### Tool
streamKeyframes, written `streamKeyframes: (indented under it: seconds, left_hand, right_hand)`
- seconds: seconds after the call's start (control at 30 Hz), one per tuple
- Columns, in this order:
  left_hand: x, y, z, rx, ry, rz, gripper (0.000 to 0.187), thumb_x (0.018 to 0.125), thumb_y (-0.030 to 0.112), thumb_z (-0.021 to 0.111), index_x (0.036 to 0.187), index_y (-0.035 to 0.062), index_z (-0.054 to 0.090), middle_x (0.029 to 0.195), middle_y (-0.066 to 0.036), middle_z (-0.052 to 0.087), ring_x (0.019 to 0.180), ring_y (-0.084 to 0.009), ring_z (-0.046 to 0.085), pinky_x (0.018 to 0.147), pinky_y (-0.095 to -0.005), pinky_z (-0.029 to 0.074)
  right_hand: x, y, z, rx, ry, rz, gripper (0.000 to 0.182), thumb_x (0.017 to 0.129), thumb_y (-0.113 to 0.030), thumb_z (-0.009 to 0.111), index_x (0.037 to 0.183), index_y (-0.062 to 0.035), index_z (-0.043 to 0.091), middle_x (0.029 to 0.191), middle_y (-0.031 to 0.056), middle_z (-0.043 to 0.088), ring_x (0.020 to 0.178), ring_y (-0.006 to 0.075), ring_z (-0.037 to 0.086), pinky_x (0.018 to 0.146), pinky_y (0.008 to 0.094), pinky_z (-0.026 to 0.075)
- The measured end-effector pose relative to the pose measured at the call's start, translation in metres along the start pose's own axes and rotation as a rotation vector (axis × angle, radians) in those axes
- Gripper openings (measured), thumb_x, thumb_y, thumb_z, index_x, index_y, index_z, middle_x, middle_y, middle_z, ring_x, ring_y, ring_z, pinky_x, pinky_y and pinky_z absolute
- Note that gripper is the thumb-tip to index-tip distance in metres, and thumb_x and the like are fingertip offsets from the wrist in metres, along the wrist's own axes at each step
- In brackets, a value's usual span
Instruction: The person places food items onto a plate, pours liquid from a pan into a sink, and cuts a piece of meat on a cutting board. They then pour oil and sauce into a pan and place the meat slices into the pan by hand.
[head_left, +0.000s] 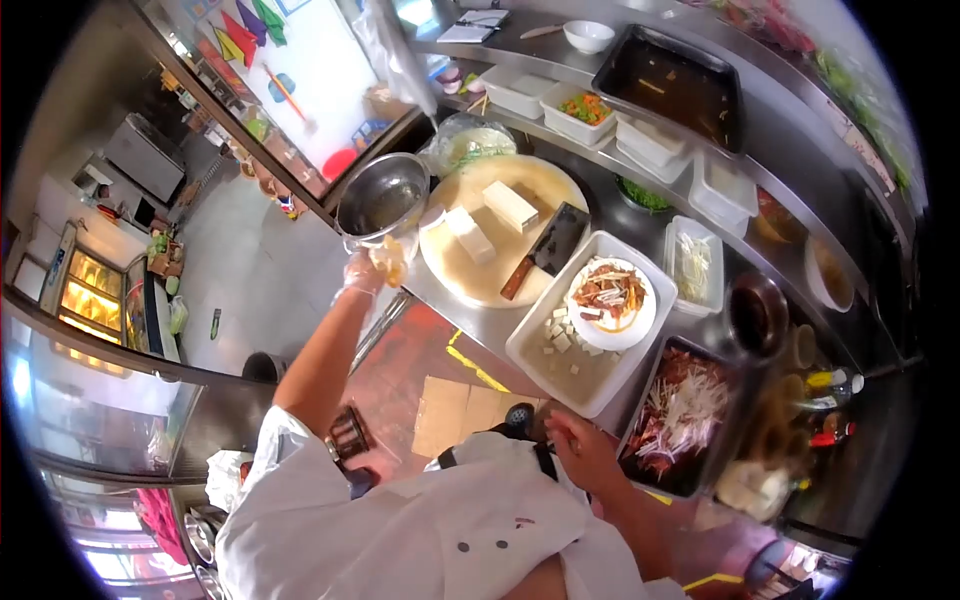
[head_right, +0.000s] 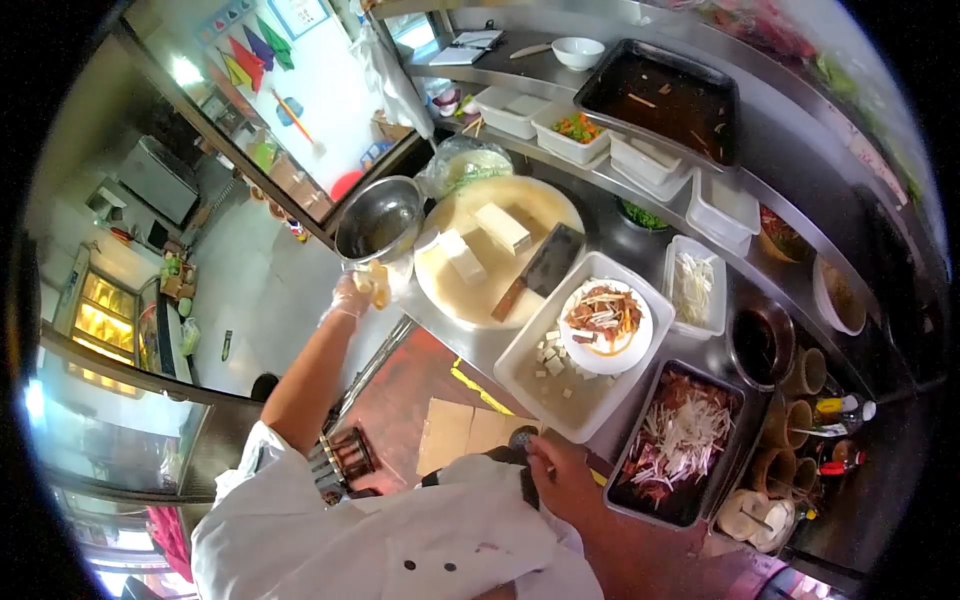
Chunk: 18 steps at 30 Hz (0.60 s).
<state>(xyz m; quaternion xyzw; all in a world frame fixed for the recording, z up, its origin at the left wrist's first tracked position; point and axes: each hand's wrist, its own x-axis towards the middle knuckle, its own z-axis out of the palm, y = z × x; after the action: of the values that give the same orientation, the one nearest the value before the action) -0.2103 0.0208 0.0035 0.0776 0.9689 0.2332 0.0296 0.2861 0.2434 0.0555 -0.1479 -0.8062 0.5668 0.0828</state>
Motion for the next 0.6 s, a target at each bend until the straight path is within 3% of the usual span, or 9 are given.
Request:
streamKeyframes:
  seconds: [0.07, 0.13, 0.27, 0.33, 0.37, 0.43, 0.47, 0.5, 0.6]
  left_hand:
    - [0.045, -0.010, -0.006, -0.243, 0.029, -0.223, 0.044, 0.088, 0.038, 0.067, 0.112, 0.0021, 0.072, 0.110, -0.019, 0.073, 0.109, -0.0337, 0.069, 0.092, -0.0427, 0.053]
    - [0.086, -0.016, -0.016, -0.153, 0.019, -0.376, 0.038, 0.085, 0.034, 0.069, 0.105, 0.0013, 0.075, 0.100, -0.017, 0.074, 0.096, -0.0303, 0.072, 0.081, -0.0432, 0.055]
    - [0.168, -0.029, -0.001, -0.490, -0.083, -0.466, 0.034, 0.080, 0.025, 0.072, 0.104, 0.0006, 0.075, 0.091, -0.014, 0.073, 0.076, -0.0265, 0.068, 0.062, -0.0425, 0.052]
    - [0.193, -0.006, 0.006, -0.513, -0.073, -0.597, 0.015, 0.085, 0.017, 0.064, 0.074, 0.0088, 0.061, 0.064, -0.006, 0.055, 0.052, -0.0164, 0.050, 0.045, -0.0323, 0.036]
    - [0.269, -0.068, 0.067, -0.456, 0.096, -0.521, 0.020, 0.085, 0.018, 0.065, 0.069, 0.0097, 0.058, 0.062, -0.006, 0.052, 0.051, -0.0172, 0.050, 0.045, -0.0323, 0.034]
    - [0.291, -0.052, 0.075, -0.285, -0.109, -0.512, 0.016, 0.084, 0.024, 0.068, 0.085, 0.0087, 0.069, 0.077, -0.009, 0.063, 0.065, -0.0208, 0.059, 0.056, -0.0355, 0.044]
    - [0.303, -0.051, 0.082, -0.172, -0.184, -0.500, 0.026, 0.082, 0.029, 0.069, 0.094, 0.0079, 0.078, 0.086, -0.011, 0.071, 0.075, -0.0228, 0.066, 0.065, -0.0379, 0.049]
    - [0.324, -0.056, 0.103, -0.399, -0.265, -0.599, 0.018, 0.083, 0.021, 0.073, 0.091, 0.0094, 0.064, 0.082, -0.007, 0.059, 0.059, -0.0175, 0.054, 0.048, -0.0335, 0.043]
    - [0.331, -0.057, 0.132, -0.578, -0.512, -0.482, 0.029, 0.079, 0.028, 0.081, 0.091, 0.0082, 0.064, 0.082, -0.007, 0.059, 0.063, -0.0183, 0.053, 0.053, -0.0341, 0.044]
  right_hand:
    - [-0.018, 0.047, 0.005, 0.024, 0.041, 0.107, 0.031, 0.097, -0.012, 0.061, 0.126, 0.0001, 0.061, 0.113, 0.0172, 0.069, 0.096, 0.0251, 0.070, 0.083, 0.0332, 0.055]
    - [-0.031, 0.062, 0.017, 0.042, 0.077, 0.230, 0.032, 0.098, -0.012, 0.060, 0.128, 0.0002, 0.060, 0.114, 0.0162, 0.069, 0.098, 0.0244, 0.070, 0.084, 0.0324, 0.055]
    - [-0.022, 0.061, 0.030, 0.259, 0.152, 0.401, 0.034, 0.102, -0.015, 0.056, 0.132, 0.0003, 0.056, 0.118, 0.0137, 0.069, 0.105, 0.0212, 0.069, 0.091, 0.0313, 0.054]
    - [-0.004, 0.055, 0.040, 0.309, 0.174, 0.424, 0.034, 0.103, -0.015, 0.054, 0.133, 0.0003, 0.055, 0.119, 0.0129, 0.069, 0.107, 0.0202, 0.069, 0.093, 0.0310, 0.053]
    - [0.008, 0.048, 0.042, 0.259, 0.187, 0.474, 0.034, 0.103, -0.014, 0.055, 0.134, 0.0005, 0.054, 0.119, 0.0138, 0.069, 0.107, 0.0192, 0.069, 0.095, 0.0303, 0.052]
    - [0.034, 0.044, 0.057, 0.249, 0.258, 0.541, 0.034, 0.103, -0.012, 0.056, 0.135, 0.0006, 0.053, 0.121, 0.0146, 0.067, 0.107, 0.0187, 0.067, 0.097, 0.0305, 0.051]
    - [0.051, 0.036, 0.068, 0.252, 0.267, 0.557, 0.034, 0.103, -0.012, 0.056, 0.135, 0.0006, 0.053, 0.121, 0.0146, 0.067, 0.107, 0.0187, 0.067, 0.097, 0.0305, 0.051]
    - [0.066, 0.023, 0.076, 0.379, 0.344, 0.594, 0.034, 0.104, -0.012, 0.054, 0.135, 0.0003, 0.052, 0.121, 0.0123, 0.065, 0.108, 0.0169, 0.065, 0.096, 0.0288, 0.051]
    - [0.111, -0.012, 0.091, 0.511, 0.420, 0.647, 0.034, 0.106, -0.013, 0.051, 0.137, -0.0011, 0.049, 0.124, 0.0105, 0.063, 0.112, 0.0163, 0.062, 0.096, 0.0278, 0.049]
